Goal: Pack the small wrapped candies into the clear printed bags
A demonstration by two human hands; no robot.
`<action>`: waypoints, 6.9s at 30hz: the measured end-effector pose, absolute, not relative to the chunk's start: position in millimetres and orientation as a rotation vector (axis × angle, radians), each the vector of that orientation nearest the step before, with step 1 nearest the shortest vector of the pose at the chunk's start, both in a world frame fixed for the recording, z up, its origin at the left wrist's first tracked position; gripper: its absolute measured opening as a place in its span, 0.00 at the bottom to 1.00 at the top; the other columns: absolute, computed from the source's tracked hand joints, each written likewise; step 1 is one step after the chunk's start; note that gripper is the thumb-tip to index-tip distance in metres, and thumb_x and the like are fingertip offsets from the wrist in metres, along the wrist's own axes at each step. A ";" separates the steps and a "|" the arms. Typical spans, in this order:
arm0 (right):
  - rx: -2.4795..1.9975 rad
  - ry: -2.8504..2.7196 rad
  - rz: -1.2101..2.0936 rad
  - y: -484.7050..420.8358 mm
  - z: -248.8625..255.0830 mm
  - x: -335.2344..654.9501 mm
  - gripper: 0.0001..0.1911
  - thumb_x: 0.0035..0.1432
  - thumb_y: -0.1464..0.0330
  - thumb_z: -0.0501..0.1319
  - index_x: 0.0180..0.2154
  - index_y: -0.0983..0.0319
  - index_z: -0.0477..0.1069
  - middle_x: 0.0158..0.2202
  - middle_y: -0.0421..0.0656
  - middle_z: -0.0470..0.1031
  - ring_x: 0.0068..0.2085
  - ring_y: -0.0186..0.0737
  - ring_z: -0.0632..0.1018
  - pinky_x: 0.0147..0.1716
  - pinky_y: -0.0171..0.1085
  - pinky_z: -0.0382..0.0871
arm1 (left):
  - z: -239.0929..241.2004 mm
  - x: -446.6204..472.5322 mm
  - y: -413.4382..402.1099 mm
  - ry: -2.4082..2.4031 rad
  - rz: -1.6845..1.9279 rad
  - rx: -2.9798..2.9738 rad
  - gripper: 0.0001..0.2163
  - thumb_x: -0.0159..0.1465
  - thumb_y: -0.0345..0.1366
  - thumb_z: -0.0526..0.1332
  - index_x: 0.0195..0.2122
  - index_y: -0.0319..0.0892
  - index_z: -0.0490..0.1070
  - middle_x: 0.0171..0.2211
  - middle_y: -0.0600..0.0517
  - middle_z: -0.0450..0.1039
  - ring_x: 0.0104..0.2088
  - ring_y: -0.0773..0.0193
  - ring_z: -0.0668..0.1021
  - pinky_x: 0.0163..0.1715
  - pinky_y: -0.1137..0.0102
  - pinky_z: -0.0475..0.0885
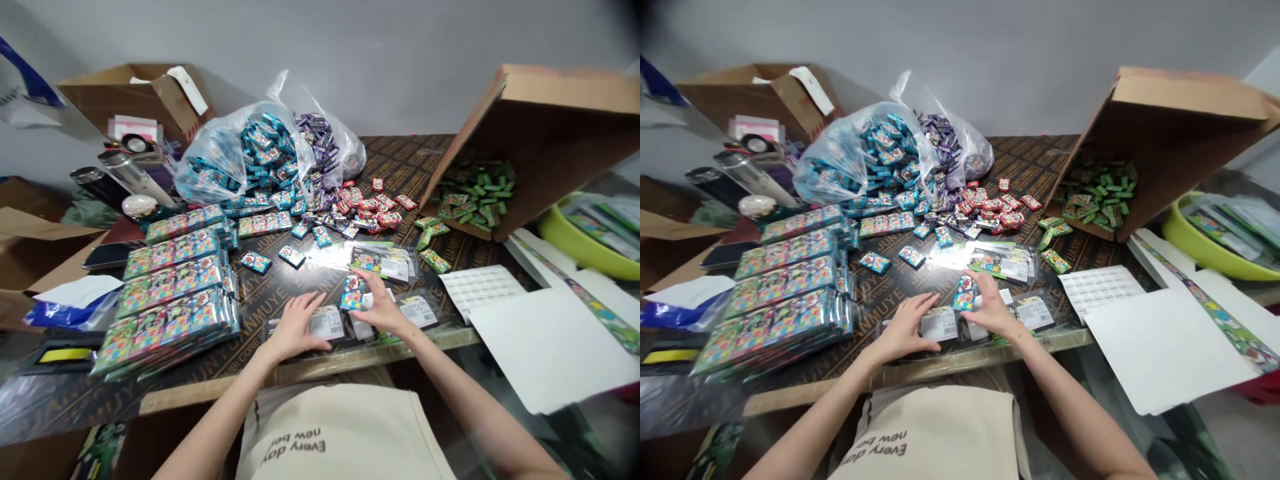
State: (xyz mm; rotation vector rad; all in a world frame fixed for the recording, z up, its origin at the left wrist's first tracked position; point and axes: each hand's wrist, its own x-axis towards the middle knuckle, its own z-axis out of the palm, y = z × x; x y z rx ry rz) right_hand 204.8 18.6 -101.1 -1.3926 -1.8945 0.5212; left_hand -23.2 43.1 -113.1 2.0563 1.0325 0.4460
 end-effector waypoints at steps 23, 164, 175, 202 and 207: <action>-1.325 -1.961 0.565 22.1 -109.1 194.7 0.39 0.52 0.56 0.59 0.60 0.57 0.43 0.50 0.47 0.68 0.52 0.45 0.68 0.57 0.52 0.37 | -109.6 -32.7 64.6 1.229 0.554 2.291 0.45 0.48 0.39 0.63 0.62 0.44 0.36 0.47 0.46 0.63 0.46 0.53 0.67 0.46 0.59 0.62; -1.289 -1.977 0.668 26.2 -107.2 208.6 0.49 0.45 0.58 0.65 0.61 0.58 0.39 0.52 0.47 0.66 0.57 0.44 0.62 0.55 0.46 0.47 | -113.5 -35.8 64.0 1.207 0.563 2.331 0.42 0.49 0.42 0.63 0.62 0.44 0.41 0.48 0.47 0.65 0.47 0.54 0.69 0.48 0.60 0.62; -2.447 -1.148 -0.061 52.6 -102.7 384.3 0.29 0.50 0.69 0.58 0.54 0.64 0.57 0.46 0.56 0.69 0.51 0.56 0.66 0.48 0.56 0.49 | -139.1 -50.2 80.5 1.279 0.359 2.468 0.33 0.49 0.46 0.62 0.56 0.43 0.58 0.46 0.45 0.67 0.46 0.51 0.69 0.46 0.57 0.63; -1.397 -2.033 0.400 46.4 -128.5 215.7 0.36 0.37 0.69 0.63 0.52 0.61 0.60 0.49 0.49 0.63 0.51 0.52 0.64 0.50 0.47 0.55 | -139.4 -53.2 68.8 1.221 0.421 2.302 0.48 0.42 0.42 0.68 0.62 0.39 0.44 0.49 0.41 0.63 0.49 0.49 0.65 0.48 0.57 0.59; -1.268 -2.075 0.532 58.0 -139.0 209.9 0.38 0.37 0.68 0.63 0.53 0.62 0.57 0.49 0.49 0.65 0.50 0.49 0.66 0.50 0.44 0.56 | -151.6 -55.1 66.3 1.177 0.442 2.349 0.49 0.45 0.42 0.66 0.63 0.42 0.37 0.50 0.43 0.62 0.49 0.50 0.64 0.49 0.56 0.58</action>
